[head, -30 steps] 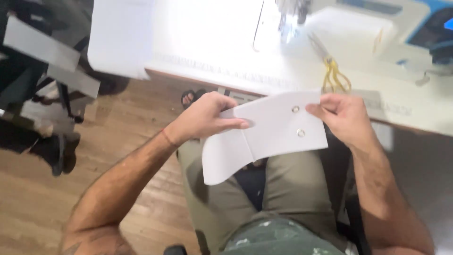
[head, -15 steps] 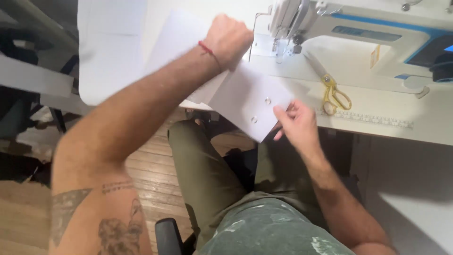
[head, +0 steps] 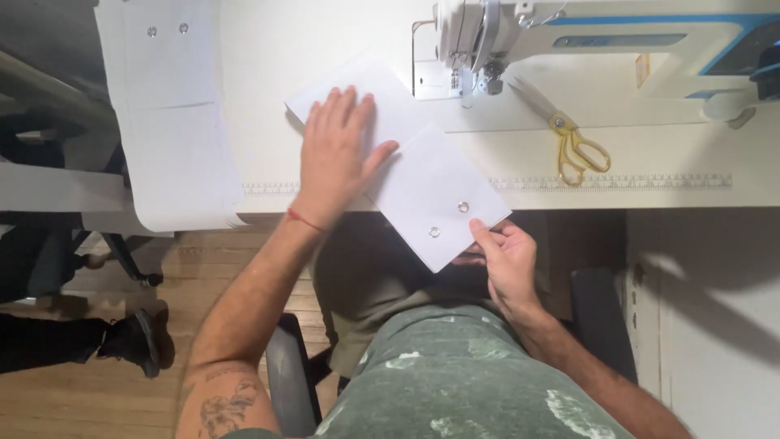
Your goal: Aligning, folding, and trimming white leather components at a sewing station
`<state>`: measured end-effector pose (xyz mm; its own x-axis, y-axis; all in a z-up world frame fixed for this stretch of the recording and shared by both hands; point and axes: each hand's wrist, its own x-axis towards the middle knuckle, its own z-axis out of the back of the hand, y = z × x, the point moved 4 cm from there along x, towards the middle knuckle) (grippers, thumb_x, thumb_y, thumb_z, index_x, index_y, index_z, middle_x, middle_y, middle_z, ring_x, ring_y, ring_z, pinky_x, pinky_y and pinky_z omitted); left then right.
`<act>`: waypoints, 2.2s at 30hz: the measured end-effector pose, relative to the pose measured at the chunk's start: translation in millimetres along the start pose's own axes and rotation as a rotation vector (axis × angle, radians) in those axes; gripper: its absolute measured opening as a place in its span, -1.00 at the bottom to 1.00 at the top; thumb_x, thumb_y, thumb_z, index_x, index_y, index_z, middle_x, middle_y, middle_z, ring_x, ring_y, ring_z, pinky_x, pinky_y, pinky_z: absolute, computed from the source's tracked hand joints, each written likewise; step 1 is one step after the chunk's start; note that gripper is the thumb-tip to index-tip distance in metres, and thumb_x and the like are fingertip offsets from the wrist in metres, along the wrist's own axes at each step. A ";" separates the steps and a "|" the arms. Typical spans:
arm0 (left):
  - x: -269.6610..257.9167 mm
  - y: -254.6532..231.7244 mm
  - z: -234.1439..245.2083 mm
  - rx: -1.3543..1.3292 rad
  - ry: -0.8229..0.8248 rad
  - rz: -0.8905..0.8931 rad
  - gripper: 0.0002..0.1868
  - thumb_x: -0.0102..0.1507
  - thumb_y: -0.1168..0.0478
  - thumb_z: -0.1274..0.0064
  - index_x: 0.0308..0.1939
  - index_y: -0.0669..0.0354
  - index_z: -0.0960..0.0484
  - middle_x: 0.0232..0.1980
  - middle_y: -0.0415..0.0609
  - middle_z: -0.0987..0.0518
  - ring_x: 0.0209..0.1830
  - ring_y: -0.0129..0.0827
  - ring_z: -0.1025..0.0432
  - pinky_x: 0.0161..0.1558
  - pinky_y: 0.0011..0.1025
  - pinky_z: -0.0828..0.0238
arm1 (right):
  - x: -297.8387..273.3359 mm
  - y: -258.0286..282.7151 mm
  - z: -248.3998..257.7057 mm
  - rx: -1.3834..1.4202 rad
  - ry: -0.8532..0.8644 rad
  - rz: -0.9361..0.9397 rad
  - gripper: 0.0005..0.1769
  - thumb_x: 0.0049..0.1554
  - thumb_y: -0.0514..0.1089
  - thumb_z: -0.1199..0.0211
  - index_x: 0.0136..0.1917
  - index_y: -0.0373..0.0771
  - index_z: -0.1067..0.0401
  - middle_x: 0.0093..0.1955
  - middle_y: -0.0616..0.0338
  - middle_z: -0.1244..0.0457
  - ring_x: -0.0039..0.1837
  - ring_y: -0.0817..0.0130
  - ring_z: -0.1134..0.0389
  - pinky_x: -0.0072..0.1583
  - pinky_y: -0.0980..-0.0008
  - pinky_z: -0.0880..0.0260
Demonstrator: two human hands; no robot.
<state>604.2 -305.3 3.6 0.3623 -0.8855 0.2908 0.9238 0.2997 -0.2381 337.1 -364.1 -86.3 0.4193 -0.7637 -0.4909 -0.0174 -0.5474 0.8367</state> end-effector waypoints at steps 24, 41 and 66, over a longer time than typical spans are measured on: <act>-7.9 58.7 5.8 -0.235 -0.537 0.250 -0.07 0.34 0.33 -0.43 0.62 0.09 -0.12 0.68 0.03 -0.20 0.71 -0.04 -0.14 0.65 -0.09 -0.12 | -16.5 -10.0 24.4 -0.014 0.007 0.002 -0.63 0.13 -0.19 -0.35 0.13 -0.49 -0.44 -0.09 -0.17 -0.44 -0.23 0.11 -0.49 -0.31 0.17 -0.59; 31.2 -57.4 -53.7 -0.374 -0.052 -0.189 -0.56 0.42 0.24 0.15 0.35 0.28 -0.18 0.26 0.06 -0.63 0.22 -0.16 -0.54 0.40 -0.21 -0.21 | -11.1 -16.5 21.2 0.034 0.035 0.028 -0.63 0.13 -0.21 -0.35 0.16 -0.48 -0.47 -0.08 -0.10 -0.45 -0.20 0.17 -0.49 -0.31 0.14 -0.61; 57.4 -24.8 -71.8 -0.169 0.046 -0.238 0.25 0.41 -0.68 0.40 0.59 0.27 0.58 0.51 0.01 -0.51 0.70 -0.12 -0.15 0.67 0.03 0.63 | -11.2 -18.6 25.4 0.067 -0.016 -0.030 -0.64 0.11 -0.20 -0.37 0.11 -0.49 -0.44 -0.10 -0.14 -0.44 -0.19 0.12 -0.50 -0.30 0.10 -0.61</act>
<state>593.2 -389.0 -40.3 0.1286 -0.9403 0.3152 0.9470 0.0221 -0.3206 309.7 -354.1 -102.5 0.4062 -0.7517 -0.5196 -0.0656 -0.5912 0.8039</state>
